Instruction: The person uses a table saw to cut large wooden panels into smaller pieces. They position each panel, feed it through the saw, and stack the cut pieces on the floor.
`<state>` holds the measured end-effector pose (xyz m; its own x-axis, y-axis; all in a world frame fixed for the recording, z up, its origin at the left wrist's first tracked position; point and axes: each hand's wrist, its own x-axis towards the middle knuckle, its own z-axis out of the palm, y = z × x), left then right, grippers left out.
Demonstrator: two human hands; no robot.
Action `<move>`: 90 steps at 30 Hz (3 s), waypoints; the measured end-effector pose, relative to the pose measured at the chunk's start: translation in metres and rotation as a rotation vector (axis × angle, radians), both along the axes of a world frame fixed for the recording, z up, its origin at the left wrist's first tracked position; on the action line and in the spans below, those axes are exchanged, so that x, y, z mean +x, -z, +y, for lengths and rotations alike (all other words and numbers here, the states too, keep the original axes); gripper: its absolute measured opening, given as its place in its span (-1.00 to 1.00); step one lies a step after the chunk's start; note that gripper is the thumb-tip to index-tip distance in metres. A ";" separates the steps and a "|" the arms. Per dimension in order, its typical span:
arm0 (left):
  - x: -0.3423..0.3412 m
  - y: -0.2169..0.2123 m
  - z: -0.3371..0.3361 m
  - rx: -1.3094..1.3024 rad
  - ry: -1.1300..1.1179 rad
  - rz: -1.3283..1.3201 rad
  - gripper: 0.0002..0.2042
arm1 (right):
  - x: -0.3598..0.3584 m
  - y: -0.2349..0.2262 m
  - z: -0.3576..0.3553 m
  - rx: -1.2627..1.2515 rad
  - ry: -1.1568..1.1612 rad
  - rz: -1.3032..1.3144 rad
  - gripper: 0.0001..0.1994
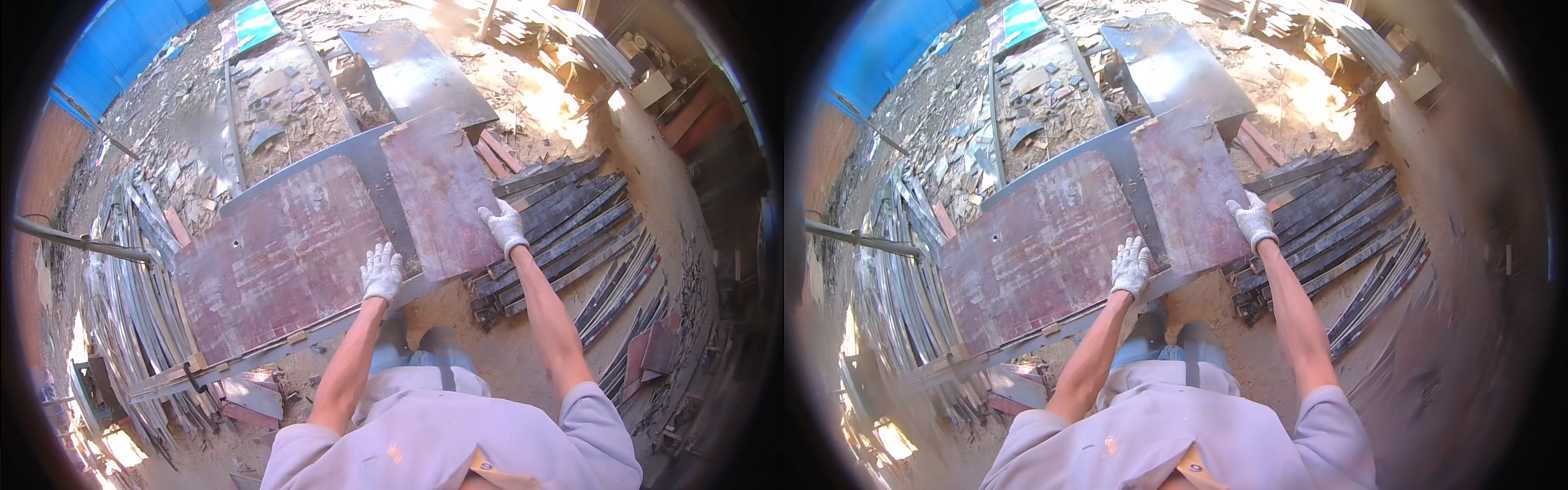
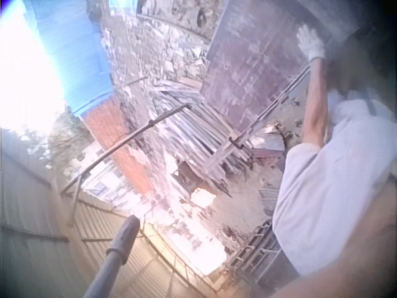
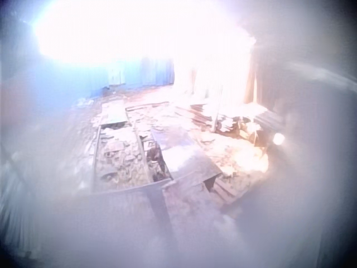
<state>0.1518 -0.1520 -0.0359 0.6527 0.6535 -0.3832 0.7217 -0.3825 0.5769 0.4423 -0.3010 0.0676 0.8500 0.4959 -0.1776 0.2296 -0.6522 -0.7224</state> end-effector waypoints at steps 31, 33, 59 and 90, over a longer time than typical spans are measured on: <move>0.055 -0.011 -0.042 0.127 0.292 0.216 0.36 | 0.064 0.125 0.064 -0.567 -0.495 0.259 -0.05; 0.055 -0.009 -0.043 0.128 0.267 0.186 0.35 | 0.066 0.125 0.065 -0.566 -0.487 0.292 -0.05; 0.050 -0.005 -0.051 0.155 0.234 0.098 0.25 | 0.072 0.136 0.041 -0.242 -0.431 0.427 -0.16; 0.058 0.000 -0.053 0.138 0.227 0.180 0.18 | 0.068 0.124 0.049 -0.469 -0.424 0.381 -0.17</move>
<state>0.2093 -0.2050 -0.0362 0.7178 0.5528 -0.4232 0.6945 -0.6115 0.3792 0.5101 -0.2517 -0.0568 0.4393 0.5676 -0.6963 0.3194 -0.8231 -0.4695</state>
